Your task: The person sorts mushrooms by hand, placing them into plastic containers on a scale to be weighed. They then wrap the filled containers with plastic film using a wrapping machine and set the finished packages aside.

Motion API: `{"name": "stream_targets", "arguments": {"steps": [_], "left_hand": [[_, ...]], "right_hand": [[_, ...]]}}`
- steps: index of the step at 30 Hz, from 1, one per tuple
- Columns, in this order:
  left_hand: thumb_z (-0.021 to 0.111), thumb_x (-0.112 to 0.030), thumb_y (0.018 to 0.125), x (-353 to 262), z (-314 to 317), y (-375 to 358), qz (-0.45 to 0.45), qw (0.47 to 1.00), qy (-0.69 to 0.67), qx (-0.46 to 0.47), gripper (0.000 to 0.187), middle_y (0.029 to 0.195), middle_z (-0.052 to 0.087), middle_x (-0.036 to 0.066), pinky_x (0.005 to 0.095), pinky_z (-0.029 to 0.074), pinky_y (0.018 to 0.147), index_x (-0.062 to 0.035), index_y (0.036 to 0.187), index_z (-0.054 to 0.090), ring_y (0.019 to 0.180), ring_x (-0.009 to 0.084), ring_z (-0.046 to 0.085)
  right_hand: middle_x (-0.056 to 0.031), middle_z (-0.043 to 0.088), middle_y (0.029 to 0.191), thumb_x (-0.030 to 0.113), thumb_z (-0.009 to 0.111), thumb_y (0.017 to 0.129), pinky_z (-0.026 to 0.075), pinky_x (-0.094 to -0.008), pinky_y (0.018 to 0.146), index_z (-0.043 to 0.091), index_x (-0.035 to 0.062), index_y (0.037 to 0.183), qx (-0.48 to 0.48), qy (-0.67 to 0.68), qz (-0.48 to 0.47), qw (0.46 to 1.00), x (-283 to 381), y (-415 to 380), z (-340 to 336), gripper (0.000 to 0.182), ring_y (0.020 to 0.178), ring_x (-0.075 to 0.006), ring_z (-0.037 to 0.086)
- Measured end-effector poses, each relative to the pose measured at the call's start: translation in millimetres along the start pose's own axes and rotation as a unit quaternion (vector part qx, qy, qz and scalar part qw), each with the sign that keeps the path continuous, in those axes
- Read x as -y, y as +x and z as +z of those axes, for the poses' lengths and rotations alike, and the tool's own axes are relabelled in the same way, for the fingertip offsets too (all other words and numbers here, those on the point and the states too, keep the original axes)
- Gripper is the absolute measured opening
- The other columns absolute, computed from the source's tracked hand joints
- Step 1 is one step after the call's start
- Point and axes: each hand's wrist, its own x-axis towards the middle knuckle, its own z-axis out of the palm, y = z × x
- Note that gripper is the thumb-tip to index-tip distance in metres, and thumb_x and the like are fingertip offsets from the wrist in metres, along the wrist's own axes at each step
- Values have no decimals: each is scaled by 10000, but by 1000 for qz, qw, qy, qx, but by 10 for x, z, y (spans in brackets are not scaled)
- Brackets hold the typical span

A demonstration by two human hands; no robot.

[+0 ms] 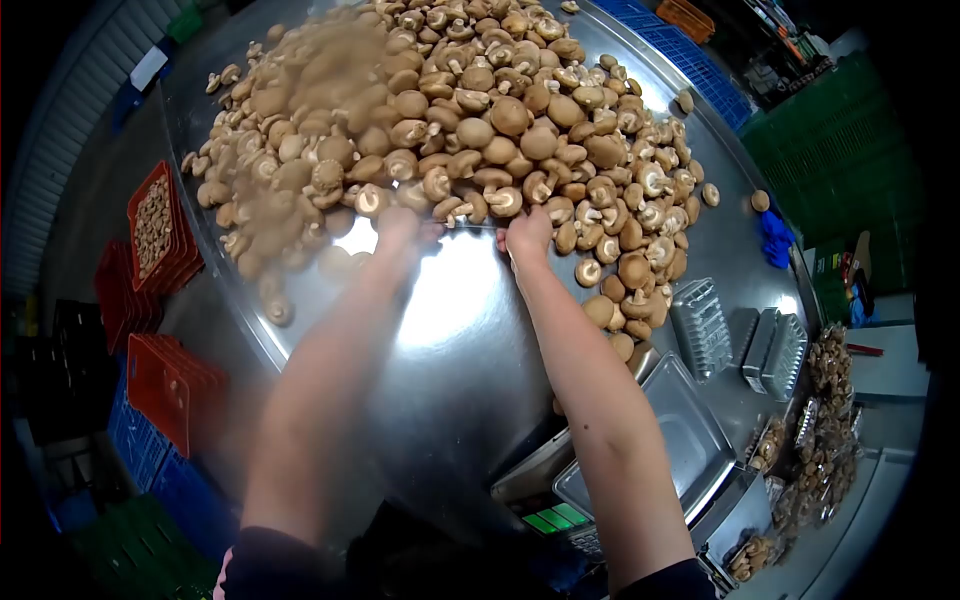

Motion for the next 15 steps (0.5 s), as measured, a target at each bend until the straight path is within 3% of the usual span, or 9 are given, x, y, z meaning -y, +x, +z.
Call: {"name": "stream_targets", "arguments": {"steps": [1,3,8,12,15], "left_hand": [[258,78,885,14,78,42,17,1000,18,-10,310,855,586,259,281,418,378,122,1152,411,535,245,575],[241,97,870,55,121,86,52,999,17,-6,376,830,585,249,290,425,383,89,1205,411,528,248,573],[250,124,859,271,-28,-83,88,996,-19,22,474,724,574,218,307,434,384,12,1294,405,519,251,583],[276,94,890,366,-113,-560,103,994,-3,29,418,735,580,209,301,451,377,8,1282,395,508,244,589],[302,35,939,436,-231,-866,93,994,6,61,350,789,599,194,293,465,365,4,1273,404,490,220,582]], "right_hand": [[-139,616,724,68,418,958,451,-317,381,535,-59,965,-12,-14,-7,1000,38,79,14,173,468,-210,585],[-177,621,832,84,417,969,492,-322,411,517,-71,992,69,-35,-6,997,-5,293,-110,186,509,-230,622],[-182,605,1018,41,391,969,571,-316,490,504,-48,1154,142,94,93,981,61,41,-449,234,636,-250,662],[-99,590,955,28,400,987,606,-321,633,477,-7,1246,185,56,87,977,120,-388,-730,273,693,-189,616],[-115,601,985,22,405,981,607,-330,631,488,-2,1243,169,73,102,978,80,-689,-932,276,713,-192,640]]}}
